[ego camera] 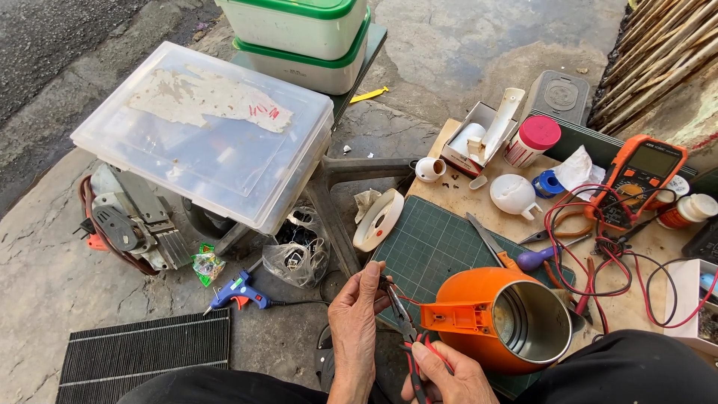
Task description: Repairing an orange electric kettle by disassembling the base, stripping wires, and checking electrical connections with a multimeter.
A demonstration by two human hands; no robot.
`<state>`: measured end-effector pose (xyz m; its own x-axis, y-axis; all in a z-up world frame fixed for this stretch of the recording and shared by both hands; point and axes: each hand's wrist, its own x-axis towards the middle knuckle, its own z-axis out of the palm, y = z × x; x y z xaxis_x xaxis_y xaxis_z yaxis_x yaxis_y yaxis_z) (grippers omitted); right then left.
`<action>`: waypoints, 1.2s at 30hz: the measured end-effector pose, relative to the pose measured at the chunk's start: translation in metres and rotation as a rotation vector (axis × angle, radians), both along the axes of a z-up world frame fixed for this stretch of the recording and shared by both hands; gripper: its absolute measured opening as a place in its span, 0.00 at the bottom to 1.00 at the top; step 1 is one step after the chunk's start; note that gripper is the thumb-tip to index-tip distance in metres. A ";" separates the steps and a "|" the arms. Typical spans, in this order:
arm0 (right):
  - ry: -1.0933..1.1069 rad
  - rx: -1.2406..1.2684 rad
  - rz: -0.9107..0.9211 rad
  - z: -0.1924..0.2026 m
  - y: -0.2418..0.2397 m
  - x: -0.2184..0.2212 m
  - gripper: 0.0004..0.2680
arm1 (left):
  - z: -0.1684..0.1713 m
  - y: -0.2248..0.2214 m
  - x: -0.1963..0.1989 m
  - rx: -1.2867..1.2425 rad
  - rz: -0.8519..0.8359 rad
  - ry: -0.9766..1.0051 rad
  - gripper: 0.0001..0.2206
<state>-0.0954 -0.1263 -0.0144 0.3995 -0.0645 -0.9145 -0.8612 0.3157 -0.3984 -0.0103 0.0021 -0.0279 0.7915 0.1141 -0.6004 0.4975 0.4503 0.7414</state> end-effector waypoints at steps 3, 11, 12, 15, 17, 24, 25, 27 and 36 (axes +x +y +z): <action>-0.012 -0.053 0.036 0.004 0.001 0.000 0.14 | 0.001 0.000 0.000 0.005 -0.006 0.005 0.18; -0.035 -0.173 0.129 0.024 0.005 0.004 0.15 | 0.004 -0.001 0.000 0.003 -0.020 0.016 0.18; -0.034 -0.173 0.129 0.022 0.005 0.003 0.15 | 0.003 -0.001 -0.001 0.003 -0.020 0.017 0.18; -0.008 -0.177 0.144 0.020 0.004 0.003 0.15 | 0.003 0.000 -0.001 0.015 -0.032 0.011 0.18; -0.010 -0.181 0.153 0.020 0.003 0.004 0.15 | 0.004 0.000 -0.001 0.019 -0.035 0.017 0.18; -0.038 -0.210 0.188 0.022 0.003 0.003 0.16 | -0.001 0.000 -0.001 0.023 -0.042 0.014 0.18; -0.035 -0.189 0.160 0.022 0.003 0.003 0.15 | -0.001 0.000 -0.001 0.015 -0.037 0.011 0.17; -0.032 -0.166 0.133 0.022 0.003 0.003 0.15 | -0.002 0.000 -0.001 0.009 -0.031 0.008 0.17; -0.033 -0.170 0.155 0.018 -0.001 0.002 0.15 | 0.003 0.000 -0.001 0.019 -0.053 0.027 0.19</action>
